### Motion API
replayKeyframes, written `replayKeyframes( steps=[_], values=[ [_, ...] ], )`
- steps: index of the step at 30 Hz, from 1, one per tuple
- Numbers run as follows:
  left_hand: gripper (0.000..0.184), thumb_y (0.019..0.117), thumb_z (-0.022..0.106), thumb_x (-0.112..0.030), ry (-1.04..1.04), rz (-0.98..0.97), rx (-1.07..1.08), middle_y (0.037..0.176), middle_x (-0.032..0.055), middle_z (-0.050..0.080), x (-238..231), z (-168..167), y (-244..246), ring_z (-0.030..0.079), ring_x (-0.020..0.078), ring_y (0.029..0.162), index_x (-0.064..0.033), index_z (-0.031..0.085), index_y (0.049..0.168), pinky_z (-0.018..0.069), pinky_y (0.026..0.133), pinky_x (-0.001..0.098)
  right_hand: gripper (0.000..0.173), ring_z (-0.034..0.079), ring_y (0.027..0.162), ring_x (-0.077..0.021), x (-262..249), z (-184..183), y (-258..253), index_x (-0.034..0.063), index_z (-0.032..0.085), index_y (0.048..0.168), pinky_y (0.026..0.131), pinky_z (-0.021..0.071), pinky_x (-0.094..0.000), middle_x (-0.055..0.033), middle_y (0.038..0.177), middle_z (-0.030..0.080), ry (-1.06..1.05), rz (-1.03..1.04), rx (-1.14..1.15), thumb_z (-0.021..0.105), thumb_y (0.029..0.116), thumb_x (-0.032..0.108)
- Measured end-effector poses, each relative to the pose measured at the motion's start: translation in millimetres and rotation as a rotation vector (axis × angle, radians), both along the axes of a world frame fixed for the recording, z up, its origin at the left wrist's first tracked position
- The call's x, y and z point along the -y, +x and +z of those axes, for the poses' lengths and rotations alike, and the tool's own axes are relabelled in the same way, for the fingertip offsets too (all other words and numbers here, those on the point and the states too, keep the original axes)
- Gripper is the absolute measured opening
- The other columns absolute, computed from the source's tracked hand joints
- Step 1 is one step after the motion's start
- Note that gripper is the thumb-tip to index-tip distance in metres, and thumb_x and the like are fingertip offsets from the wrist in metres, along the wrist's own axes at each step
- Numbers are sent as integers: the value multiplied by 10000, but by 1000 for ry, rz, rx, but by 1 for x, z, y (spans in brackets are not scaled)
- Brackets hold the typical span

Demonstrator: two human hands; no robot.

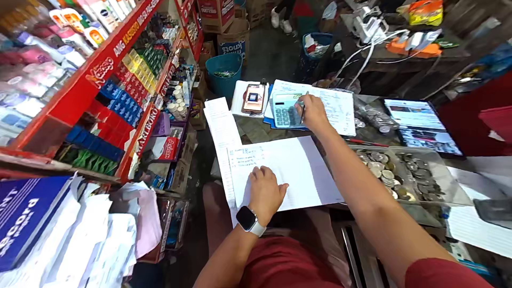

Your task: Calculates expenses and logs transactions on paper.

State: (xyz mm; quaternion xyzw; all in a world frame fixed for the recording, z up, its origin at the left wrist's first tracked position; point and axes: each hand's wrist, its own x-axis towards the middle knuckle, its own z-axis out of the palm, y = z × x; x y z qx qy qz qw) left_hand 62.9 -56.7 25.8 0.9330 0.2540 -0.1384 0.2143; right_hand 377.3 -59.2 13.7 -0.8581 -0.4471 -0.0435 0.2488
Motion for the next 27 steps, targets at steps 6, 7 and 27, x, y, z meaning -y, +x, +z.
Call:
replayKeyframes(
  steps=[6, 7, 27],
  values=[
    [721, 1052, 432, -527, -1, 19, 60, 1547, 279, 427, 2, -1, 2, 352, 472, 1466, 66, 483, 1461, 308, 1175, 592, 416, 499, 1285, -574, 1, 3, -3, -69, 612, 1260, 1018, 383, -723, -348, 1279, 604, -117, -16, -24, 519, 1084, 296],
    [722, 1052, 433, -526, -4, 20, 56, 1548, 281, 424, 3, -1, 2, 350, 475, 1466, 67, 479, 1462, 307, 1174, 594, 418, 500, 1280, -577, 2, 2, -4, -72, 611, 1257, 1011, 381, -727, -349, 1279, 605, -125, -13, -24, 521, 1084, 298],
    [746, 1055, 402, -549, 16, 2, 3, 1563, 259, 416, 0, -5, 1, 340, 449, 1480, 55, 451, 1489, 295, 1188, 576, 166, 563, 1259, -475, -14, -17, -51, 14, 693, 1122, 1028, 389, -679, -200, 1142, 715, -32, 228, 76, 624, 997, 98]
  ],
)
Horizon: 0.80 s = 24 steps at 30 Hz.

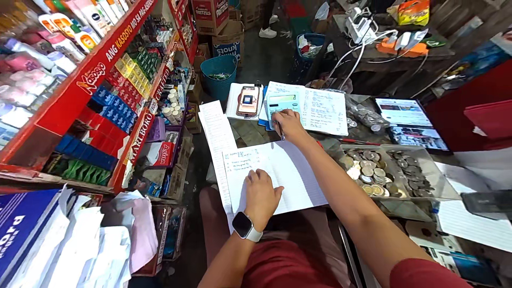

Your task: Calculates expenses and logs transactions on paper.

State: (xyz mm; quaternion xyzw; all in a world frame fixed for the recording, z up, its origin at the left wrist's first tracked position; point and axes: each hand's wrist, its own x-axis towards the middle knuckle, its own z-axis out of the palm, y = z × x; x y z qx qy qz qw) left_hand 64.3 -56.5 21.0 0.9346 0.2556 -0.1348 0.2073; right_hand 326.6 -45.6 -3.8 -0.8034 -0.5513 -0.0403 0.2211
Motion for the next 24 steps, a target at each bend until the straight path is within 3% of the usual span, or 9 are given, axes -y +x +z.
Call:
replayKeyframes(
  steps=[6, 10, 13, 15, 21, 24],
  values=[
    [757, 1052, 400, -560, 15, -7, -10, 1557, 267, 420, 0, 1, 0, 344, 453, 1476, 57, 451, 1488, 304, 1180, 578, 312, 618, 1162, -462, 41, -10, -21, 1, 728, 1019, 1034, 396, -663, -207, 1022, 725, 104, -127, 54, 584, 1031, 278],
    [764, 1050, 405, -564, 18, -11, -12, 1547, 272, 430, -1, 3, -1, 354, 461, 1468, 65, 456, 1480, 322, 1172, 575, 265, 628, 1118, -468, 42, -12, -17, -22, 716, 1033, 983, 442, -637, -229, 1013, 714, 188, -140, -16, 594, 1016, 212],
    [770, 1050, 404, -566, 7, -3, -17, 1565, 267, 408, -1, 2, -1, 332, 453, 1484, 59, 435, 1499, 296, 1193, 564, 296, 593, 1199, -510, 31, -4, 6, -81, 637, 1205, 1034, 455, -629, -318, 1203, 644, 122, -220, -120, 598, 1026, 150],
    [768, 1048, 413, -561, 10, -3, -16, 1565, 269, 408, -1, 2, -2, 335, 452, 1482, 60, 434, 1500, 296, 1191, 565, 325, 582, 1226, -524, 22, 0, 25, -105, 597, 1256, 1054, 453, -629, -345, 1279, 605, 99, -244, -150, 596, 1027, 126],
    [758, 1046, 425, -556, 5, -6, -9, 1546, 272, 430, -1, 2, 0, 356, 454, 1468, 63, 453, 1483, 313, 1177, 574, 330, 523, 1308, -496, 14, 10, 42, -32, 644, 1219, 1088, 379, -661, -267, 1262, 654, -70, -236, -138, 566, 1065, 249],
    [756, 1043, 438, -551, 1, -3, 5, 1538, 282, 435, -1, 1, 0, 365, 472, 1457, 70, 462, 1474, 329, 1163, 591, 242, 529, 1286, -521, 19, 12, 28, -53, 657, 1174, 1069, 381, -682, -278, 1200, 675, 30, -210, -121, 595, 1031, 132]
  ],
)
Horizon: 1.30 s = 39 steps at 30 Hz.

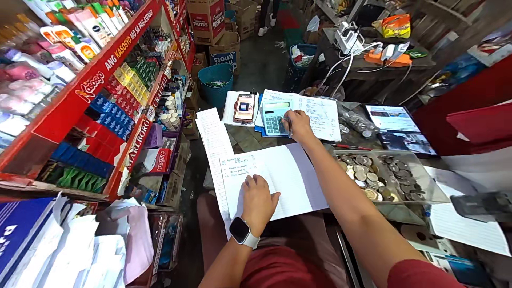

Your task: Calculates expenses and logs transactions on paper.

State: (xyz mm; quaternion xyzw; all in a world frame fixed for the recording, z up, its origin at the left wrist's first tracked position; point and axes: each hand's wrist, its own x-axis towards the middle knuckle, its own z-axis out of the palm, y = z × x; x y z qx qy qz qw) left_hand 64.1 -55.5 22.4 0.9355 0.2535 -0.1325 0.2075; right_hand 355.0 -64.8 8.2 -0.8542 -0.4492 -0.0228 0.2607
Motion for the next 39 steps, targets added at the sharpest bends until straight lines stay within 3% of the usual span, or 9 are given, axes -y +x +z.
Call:
replayKeyframes(
  steps=[3, 8, 13, 17, 24, 30, 34, 39],
  values=[
    [750, 1047, 424, -553, 9, -10, -7, 1542, 271, 435, 0, 0, 0, 364, 459, 1460, 62, 463, 1475, 329, 1161, 588, 170, 589, 1187, -496, 4, -7, -25, -39, 697, 1057, 1014, 442, -649, -244, 1086, 701, 122, 104, 96, 583, 942, 9],
    [747, 1045, 426, -557, 22, -16, -2, 1531, 257, 452, 0, -1, 0, 377, 452, 1454, 58, 475, 1466, 334, 1163, 577, 183, 629, 1123, -444, -9, -18, -36, 12, 719, 1003, 985, 442, -624, -192, 1000, 722, 76, 161, 204, 591, 988, 141],
    [754, 1045, 425, -559, 12, -9, -14, 1542, 256, 442, 0, -1, 0, 362, 450, 1465, 56, 463, 1478, 320, 1173, 574, 210, 588, 1212, -455, -28, -11, -27, 20, 702, 1102, 1007, 421, -642, -198, 1117, 712, -5, 196, 155, 616, 1025, 195],
    [750, 1046, 421, -556, 24, -9, -9, 1544, 256, 442, 0, -2, 0, 366, 448, 1464, 55, 465, 1478, 322, 1173, 569, 261, 606, 1186, -454, -9, -16, -36, 12, 710, 1050, 1045, 415, -642, -204, 1066, 713, 48, 133, 196, 602, 1031, 249],
    [745, 1048, 417, -557, 29, -21, -14, 1527, 263, 454, 0, 1, 0, 376, 457, 1453, 61, 480, 1459, 346, 1152, 574, 302, 625, 1123, -465, 15, -25, -43, -10, 724, 1025, 1016, 409, -654, -220, 1009, 716, 126, 29, 154, 599, 1024, 264],
    [745, 1046, 441, -540, 12, -10, 5, 1545, 269, 434, 0, -1, -1, 359, 466, 1462, 65, 459, 1480, 321, 1168, 587, 372, 573, 1248, -515, -3, -16, 2, -105, 593, 1260, 1054, 449, -630, -341, 1301, 599, 99, -46, -17, 602, 1035, 192],
    [751, 1046, 436, -545, 21, -12, -9, 1538, 274, 438, 0, 1, 0, 369, 462, 1456, 69, 458, 1477, 330, 1161, 582, 306, 570, 1251, -502, -5, -11, 14, -74, 645, 1169, 1072, 417, -640, -288, 1184, 673, -16, 14, 11, 576, 1056, 202],
    [752, 1045, 432, -551, 35, -19, -11, 1532, 269, 447, 1, 0, 0, 378, 459, 1451, 67, 466, 1470, 340, 1155, 573, 254, 541, 1278, -508, -1, -8, 5, -50, 655, 1166, 1058, 407, -655, -263, 1202, 676, 36, 12, 12, 590, 1041, 163]
  ],
)
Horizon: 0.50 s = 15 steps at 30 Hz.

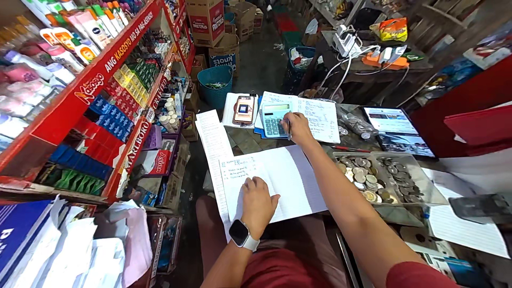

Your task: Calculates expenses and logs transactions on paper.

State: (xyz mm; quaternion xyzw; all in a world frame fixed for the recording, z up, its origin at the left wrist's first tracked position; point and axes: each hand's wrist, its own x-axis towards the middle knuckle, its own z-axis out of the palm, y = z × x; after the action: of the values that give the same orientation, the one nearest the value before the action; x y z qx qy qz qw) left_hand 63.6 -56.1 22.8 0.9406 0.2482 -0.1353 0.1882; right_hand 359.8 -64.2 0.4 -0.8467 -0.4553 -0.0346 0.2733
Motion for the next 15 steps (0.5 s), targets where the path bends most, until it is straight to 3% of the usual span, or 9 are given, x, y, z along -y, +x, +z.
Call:
replayKeyframes(
  steps=[3, 5, 10, 15],
  values=[
    [742, 1049, 421, -550, 4, -9, 1, 1535, 260, 448, 1, 0, 0, 375, 453, 1455, 65, 477, 1461, 339, 1155, 576, 163, 595, 1193, -491, 4, -1, -28, -38, 689, 1070, 1011, 446, -650, -236, 1105, 703, 95, 89, 93, 590, 968, 44],
    [740, 1048, 425, -547, 6, -11, 10, 1531, 262, 451, 1, -1, -1, 377, 456, 1452, 66, 481, 1458, 344, 1150, 578, 162, 616, 1156, -461, 5, -9, -42, -5, 708, 1015, 1008, 445, -632, -207, 1050, 716, 61, 132, 159, 588, 966, 94],
    [744, 1045, 426, -552, 1, -10, 11, 1529, 260, 455, 0, -1, 0, 380, 456, 1450, 64, 486, 1456, 340, 1152, 577, 244, 624, 1123, -455, -12, -2, -46, 7, 719, 1016, 1007, 425, -634, -206, 999, 717, -33, 126, 207, 603, 1023, 221],
    [748, 1049, 415, -557, -23, 1, -22, 1556, 245, 427, 0, 1, 2, 352, 438, 1474, 50, 456, 1484, 316, 1176, 565, 257, 587, 1208, -450, -33, -1, -36, 18, 694, 1114, 1038, 395, -639, -202, 1110, 708, -119, 177, 139, 608, 1038, 248]
  ],
)
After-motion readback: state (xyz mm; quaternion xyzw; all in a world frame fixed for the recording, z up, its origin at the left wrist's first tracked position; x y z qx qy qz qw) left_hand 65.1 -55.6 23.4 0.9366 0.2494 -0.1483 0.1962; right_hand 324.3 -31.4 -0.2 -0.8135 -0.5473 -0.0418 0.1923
